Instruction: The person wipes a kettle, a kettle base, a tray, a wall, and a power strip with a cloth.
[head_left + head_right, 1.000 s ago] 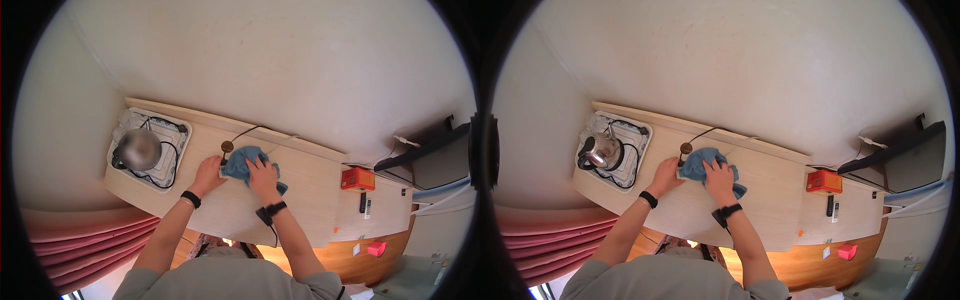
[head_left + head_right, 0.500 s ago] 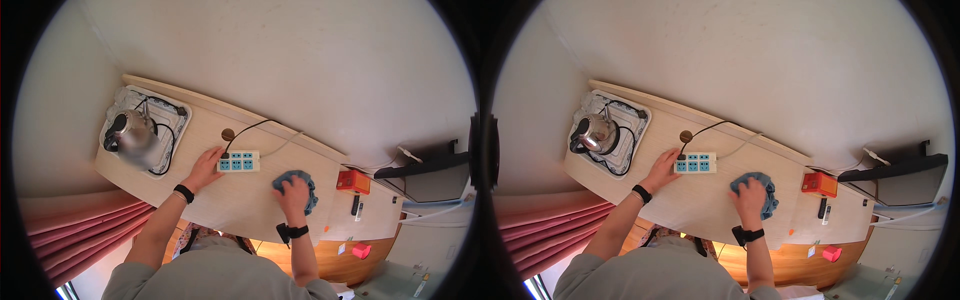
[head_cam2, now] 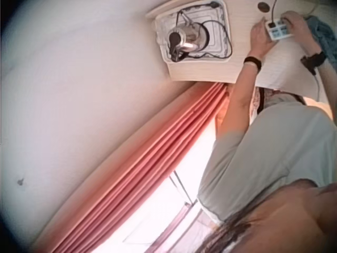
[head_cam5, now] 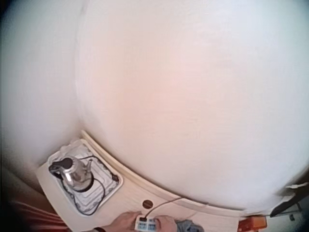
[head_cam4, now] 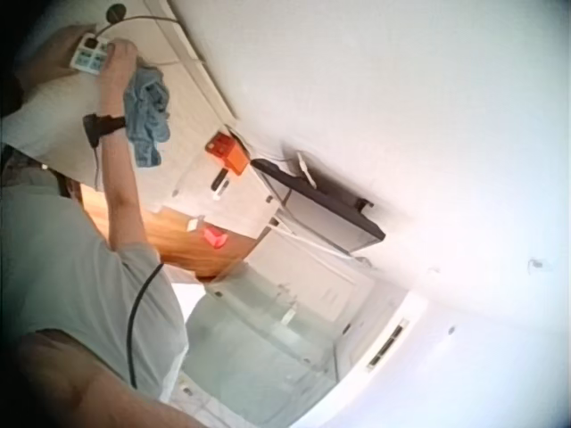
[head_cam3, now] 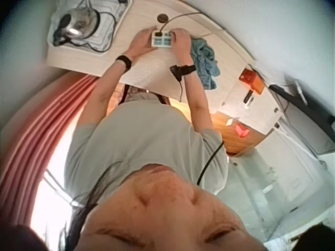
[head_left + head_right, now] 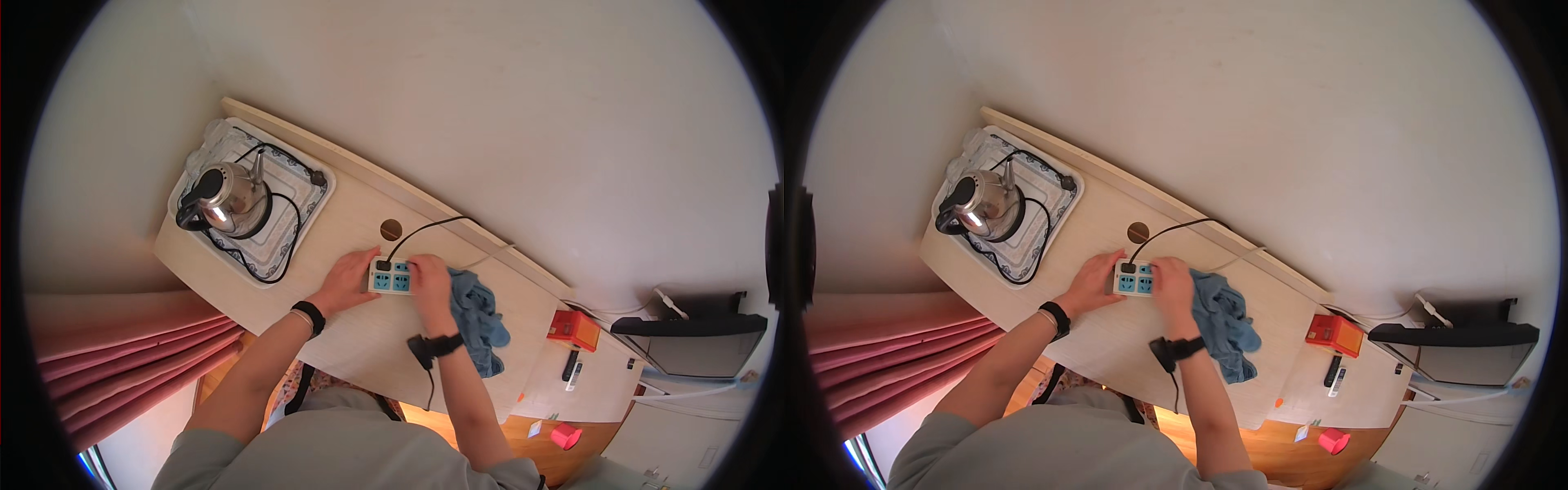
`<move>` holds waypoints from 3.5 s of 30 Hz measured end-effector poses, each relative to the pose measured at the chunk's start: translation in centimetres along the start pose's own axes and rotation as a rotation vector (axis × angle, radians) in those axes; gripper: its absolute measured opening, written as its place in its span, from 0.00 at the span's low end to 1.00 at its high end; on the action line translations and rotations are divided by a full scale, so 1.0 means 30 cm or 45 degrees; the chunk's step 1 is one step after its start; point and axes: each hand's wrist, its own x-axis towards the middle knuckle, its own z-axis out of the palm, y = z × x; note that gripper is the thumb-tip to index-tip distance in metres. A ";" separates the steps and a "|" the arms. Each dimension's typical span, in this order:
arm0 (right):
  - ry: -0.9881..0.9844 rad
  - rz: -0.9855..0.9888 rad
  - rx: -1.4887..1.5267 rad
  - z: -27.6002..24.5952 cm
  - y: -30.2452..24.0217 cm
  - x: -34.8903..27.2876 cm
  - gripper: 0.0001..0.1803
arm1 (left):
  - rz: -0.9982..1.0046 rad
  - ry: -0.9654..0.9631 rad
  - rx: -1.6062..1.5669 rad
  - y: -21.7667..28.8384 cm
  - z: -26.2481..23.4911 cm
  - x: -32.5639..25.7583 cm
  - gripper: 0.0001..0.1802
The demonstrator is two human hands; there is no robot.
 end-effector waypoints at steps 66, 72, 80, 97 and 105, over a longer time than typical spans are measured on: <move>-0.998 -0.537 -0.587 -0.138 0.126 0.233 0.05 | -0.014 0.016 0.111 -0.016 0.020 -0.007 0.45; -0.856 -0.548 -0.320 -0.034 0.090 0.223 0.03 | 0.020 0.025 0.097 -0.029 0.029 -0.004 0.45; -0.873 -0.414 -0.542 -0.190 0.195 0.177 0.03 | -0.003 -0.009 0.138 -0.013 0.016 0.001 0.44; -0.667 0.220 -0.496 -0.103 0.125 0.130 0.03 | 0.002 0.019 0.136 -0.016 0.028 -0.002 0.45; -0.577 0.299 -0.512 -0.062 0.101 0.106 0.04 | 0.011 0.036 0.142 -0.023 0.028 -0.008 0.44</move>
